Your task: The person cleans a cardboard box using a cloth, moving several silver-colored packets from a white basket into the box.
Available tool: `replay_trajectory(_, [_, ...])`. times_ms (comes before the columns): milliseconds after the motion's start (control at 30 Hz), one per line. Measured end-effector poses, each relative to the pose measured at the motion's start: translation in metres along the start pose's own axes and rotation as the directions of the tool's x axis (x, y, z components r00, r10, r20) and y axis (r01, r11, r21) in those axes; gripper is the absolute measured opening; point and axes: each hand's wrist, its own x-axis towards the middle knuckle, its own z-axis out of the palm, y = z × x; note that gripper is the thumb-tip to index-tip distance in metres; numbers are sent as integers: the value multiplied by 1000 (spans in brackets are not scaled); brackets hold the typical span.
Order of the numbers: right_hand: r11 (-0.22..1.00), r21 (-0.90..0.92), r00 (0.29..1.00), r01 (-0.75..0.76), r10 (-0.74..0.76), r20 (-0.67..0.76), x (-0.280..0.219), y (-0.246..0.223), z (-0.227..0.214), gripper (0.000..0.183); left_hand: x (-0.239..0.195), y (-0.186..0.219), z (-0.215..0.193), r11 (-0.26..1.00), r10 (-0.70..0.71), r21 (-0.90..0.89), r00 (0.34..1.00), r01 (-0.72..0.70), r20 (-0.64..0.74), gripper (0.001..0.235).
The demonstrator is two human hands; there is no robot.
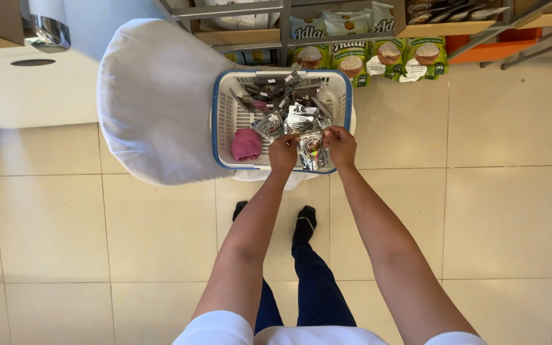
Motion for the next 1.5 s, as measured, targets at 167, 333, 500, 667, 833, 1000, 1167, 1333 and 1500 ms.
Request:
replay_trajectory(167, [998,-56,998,-15,19,59,18,3,34,14,16,-13,-12,991,-71,111,997,74,-30,11])
replay_trajectory(333, [998,-47,993,-28,34,113,24,9,71,15,54,-41,-32,976,-131,170,990,138,-54,16])
replay_trajectory(500, [996,3,970,-93,90,224,1,13,85,28,98,-79,-44,941,-112,312,991,129,-73,12])
replay_trajectory(667, [977,26,950,-212,200,241,-39,14,84,32,59,-74,-61,979,-120,158,990,131,-76,38])
replay_trajectory(833, [964,5,929,-264,253,270,-112,-47,87,30,-41,-5,-160,973,162,-152,982,-176,-97,43])
replay_trajectory(1000, [972,138,914,-188,122,387,-187,-141,129,28,-114,27,-280,935,167,-292,976,-203,-143,37])
replay_trajectory(1167, [977,212,842,-19,-98,530,-255,-240,210,28,-142,78,-416,866,304,-301,899,-399,-315,35])
replay_trajectory(1333, [953,273,758,130,-273,593,-322,-312,284,29,-165,100,-535,780,446,-242,783,-577,-433,35])
replay_trajectory(1500, [931,323,679,171,-349,646,-373,-354,336,27,-182,94,-611,747,453,-245,743,-618,-493,31])
